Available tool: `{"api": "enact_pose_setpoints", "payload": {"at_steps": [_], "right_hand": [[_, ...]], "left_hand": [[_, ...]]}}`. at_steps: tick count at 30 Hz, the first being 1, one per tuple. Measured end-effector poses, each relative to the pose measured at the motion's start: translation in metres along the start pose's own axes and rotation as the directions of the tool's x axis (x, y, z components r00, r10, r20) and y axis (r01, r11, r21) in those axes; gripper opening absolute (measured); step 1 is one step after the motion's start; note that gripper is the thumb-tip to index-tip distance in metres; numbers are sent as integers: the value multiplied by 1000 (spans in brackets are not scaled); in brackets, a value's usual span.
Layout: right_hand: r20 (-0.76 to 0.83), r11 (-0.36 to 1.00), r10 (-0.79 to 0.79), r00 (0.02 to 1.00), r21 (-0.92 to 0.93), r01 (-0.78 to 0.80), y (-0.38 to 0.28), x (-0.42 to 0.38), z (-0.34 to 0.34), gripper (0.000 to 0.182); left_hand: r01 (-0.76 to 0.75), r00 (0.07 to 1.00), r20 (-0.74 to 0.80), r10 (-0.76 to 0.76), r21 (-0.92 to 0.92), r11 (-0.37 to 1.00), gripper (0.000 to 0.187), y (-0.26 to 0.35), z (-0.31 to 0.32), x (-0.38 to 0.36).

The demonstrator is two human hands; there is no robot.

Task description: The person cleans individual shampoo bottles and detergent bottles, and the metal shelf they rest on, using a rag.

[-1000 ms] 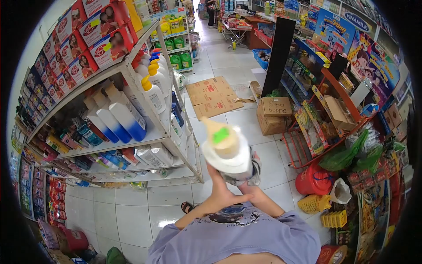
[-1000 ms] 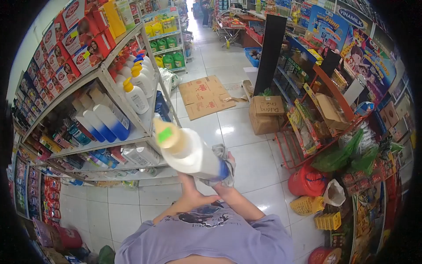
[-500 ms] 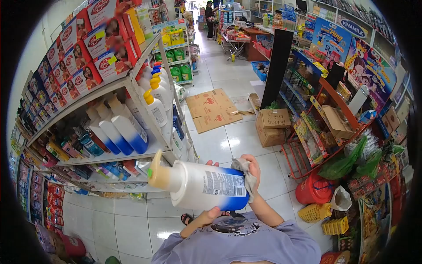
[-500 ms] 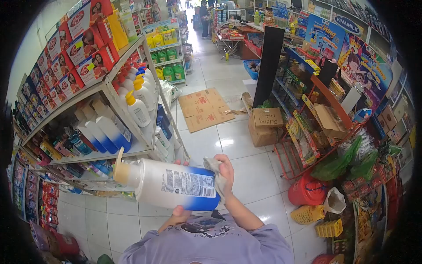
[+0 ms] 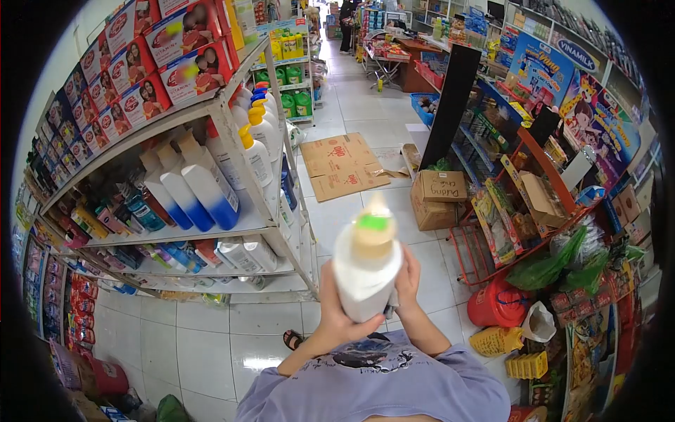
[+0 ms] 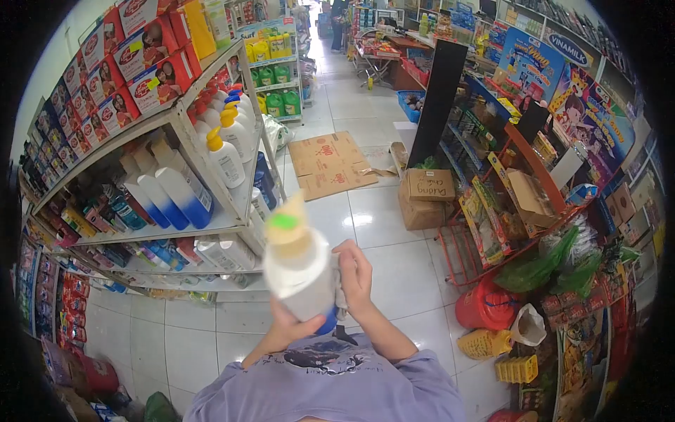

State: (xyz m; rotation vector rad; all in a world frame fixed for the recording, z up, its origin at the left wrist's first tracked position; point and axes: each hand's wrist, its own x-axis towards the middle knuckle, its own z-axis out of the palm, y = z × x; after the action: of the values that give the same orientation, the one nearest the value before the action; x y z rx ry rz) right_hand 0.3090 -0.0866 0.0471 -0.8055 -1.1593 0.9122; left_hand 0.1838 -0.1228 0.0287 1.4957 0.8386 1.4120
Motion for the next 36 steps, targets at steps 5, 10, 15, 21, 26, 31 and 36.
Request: {"api": "enact_pose_setpoints", "payload": {"at_steps": [5,10,15,21,26,31,36], "right_hand": [[-224,956,-284,932,5,293,-21,26,-2,29],[-131,899,-438,889,-80,431,-31,38,-7,37],[-68,937,-317,946,-181,300,48,0,-22,38],[41,991,129,991,20,-130,55,-20,-25,33],[-52,980,-115,992,-172,104,26,34,-28,28],[16,989,-57,998,-135,59,13,60,-26,29],[74,976,114,991,-193,-98,54,12,-28,36]], "left_hand": [[-162,987,47,155,256,953,92,2,8,12],[-126,986,135,93,264,956,92,1,11,13],[-98,994,63,88,179,979,90,-16,7,19],[74,994,87,-67,-83,994,78,-27,-3,28],[534,845,305,-439,-492,687,68,-49,-3,24],[583,808,323,-493,-564,585,65,-49,1,25],[375,925,125,-358,-439,816,63,-46,-8,37]]}}
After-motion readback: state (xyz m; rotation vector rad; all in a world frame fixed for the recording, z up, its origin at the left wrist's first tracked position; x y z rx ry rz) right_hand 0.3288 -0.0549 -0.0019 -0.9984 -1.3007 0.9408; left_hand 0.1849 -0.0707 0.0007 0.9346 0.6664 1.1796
